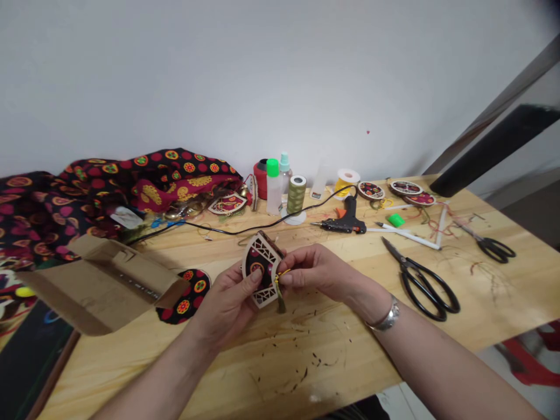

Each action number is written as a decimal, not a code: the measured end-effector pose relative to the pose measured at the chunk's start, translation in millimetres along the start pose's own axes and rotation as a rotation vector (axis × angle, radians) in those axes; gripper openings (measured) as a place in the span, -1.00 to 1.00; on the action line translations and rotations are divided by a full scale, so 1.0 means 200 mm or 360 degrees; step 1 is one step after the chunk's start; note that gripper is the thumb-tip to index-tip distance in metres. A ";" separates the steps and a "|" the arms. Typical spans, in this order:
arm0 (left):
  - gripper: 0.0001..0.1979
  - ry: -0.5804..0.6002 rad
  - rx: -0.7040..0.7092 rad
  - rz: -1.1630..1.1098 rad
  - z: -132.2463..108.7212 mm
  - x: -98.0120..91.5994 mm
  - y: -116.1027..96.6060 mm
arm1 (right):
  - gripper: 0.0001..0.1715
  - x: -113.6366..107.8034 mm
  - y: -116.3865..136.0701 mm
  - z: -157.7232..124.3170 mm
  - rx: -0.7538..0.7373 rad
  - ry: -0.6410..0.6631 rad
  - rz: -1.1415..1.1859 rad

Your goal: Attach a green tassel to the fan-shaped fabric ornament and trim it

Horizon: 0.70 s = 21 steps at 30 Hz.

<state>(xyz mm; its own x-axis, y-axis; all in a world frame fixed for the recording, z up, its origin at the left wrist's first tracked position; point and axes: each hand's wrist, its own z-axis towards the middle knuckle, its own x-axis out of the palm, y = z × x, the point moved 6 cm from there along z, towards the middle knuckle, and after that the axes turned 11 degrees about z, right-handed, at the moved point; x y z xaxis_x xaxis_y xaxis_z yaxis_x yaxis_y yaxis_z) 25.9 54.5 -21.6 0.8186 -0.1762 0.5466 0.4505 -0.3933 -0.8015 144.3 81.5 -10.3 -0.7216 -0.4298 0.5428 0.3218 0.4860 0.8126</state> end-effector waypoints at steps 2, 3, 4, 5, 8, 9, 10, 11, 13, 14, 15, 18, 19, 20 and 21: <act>-0.75 -0.0016 -0.0009 0.0006 0.00 0.00 0.00 | -0.78 0.01 0.01 0.00 -0.0014 0.0023 0.0021; -0.75 -0.0026 -0.0018 0.0010 0.00 0.00 0.00 | -0.79 0.01 0.01 0.00 -0.0022 0.0032 0.0025; -0.76 -0.0037 -0.0029 0.0014 0.01 -0.01 0.00 | -0.80 0.01 0.01 0.00 -0.0028 0.0034 0.0024; -0.76 -0.0050 -0.0039 0.0016 0.01 -0.01 0.01 | -0.81 0.01 0.01 0.00 -0.0034 0.0028 0.0021; -0.77 -0.0100 -0.0047 0.0014 0.01 -0.02 0.01 | -0.82 0.00 0.01 0.01 -0.0052 -0.0016 0.0017; -0.77 -0.0116 -0.0045 0.0014 0.01 -0.02 0.00 | -0.82 0.00 0.01 0.01 -0.0060 -0.0027 0.0009; -0.78 -0.0131 -0.0042 0.0016 0.01 -0.02 0.00 | -0.82 -0.01 0.01 0.01 -0.0070 -0.0035 -0.0004; -0.78 -0.0141 -0.0040 0.0018 0.01 -0.02 0.00 | -0.81 -0.01 0.01 0.01 -0.0077 -0.0039 -0.0020; -0.78 -0.0157 -0.0041 0.0027 0.01 -0.02 0.00 | -0.80 -0.01 0.02 0.01 -0.0091 -0.0046 -0.0056; -0.78 -0.0165 -0.0043 0.0030 0.01 -0.02 0.00 | -0.79 -0.01 0.02 0.01 -0.0096 -0.0046 -0.0072; -0.78 -0.0172 -0.0048 0.0031 0.01 -0.02 0.00 | -0.79 -0.01 0.02 0.01 -0.0102 -0.0044 -0.0085; -0.79 -0.0178 -0.0060 0.0013 0.01 -0.03 0.01 | -0.79 -0.01 0.03 0.01 -0.0116 -0.0036 -0.0102; -0.79 -0.0174 -0.0059 0.0003 0.01 -0.03 0.01 | -0.80 -0.01 0.03 0.01 -0.0123 -0.0035 -0.0100; -0.80 -0.0166 -0.0057 -0.0007 0.02 -0.03 0.01 | -0.81 -0.01 0.03 0.00 -0.0131 -0.0037 -0.0095; -0.81 -0.0159 -0.0054 -0.0017 0.02 -0.03 0.01 | -0.81 -0.01 0.03 0.00 -0.0141 -0.0031 -0.0092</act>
<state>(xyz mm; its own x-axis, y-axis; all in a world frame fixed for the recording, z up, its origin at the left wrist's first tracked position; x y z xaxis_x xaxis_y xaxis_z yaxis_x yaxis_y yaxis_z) 23.0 57.7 -26.9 0.8461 -0.0820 0.5267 0.4482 -0.4254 -0.7862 147.8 86.1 -6.8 -0.7521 -0.4397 0.4910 0.3315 0.3916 0.8584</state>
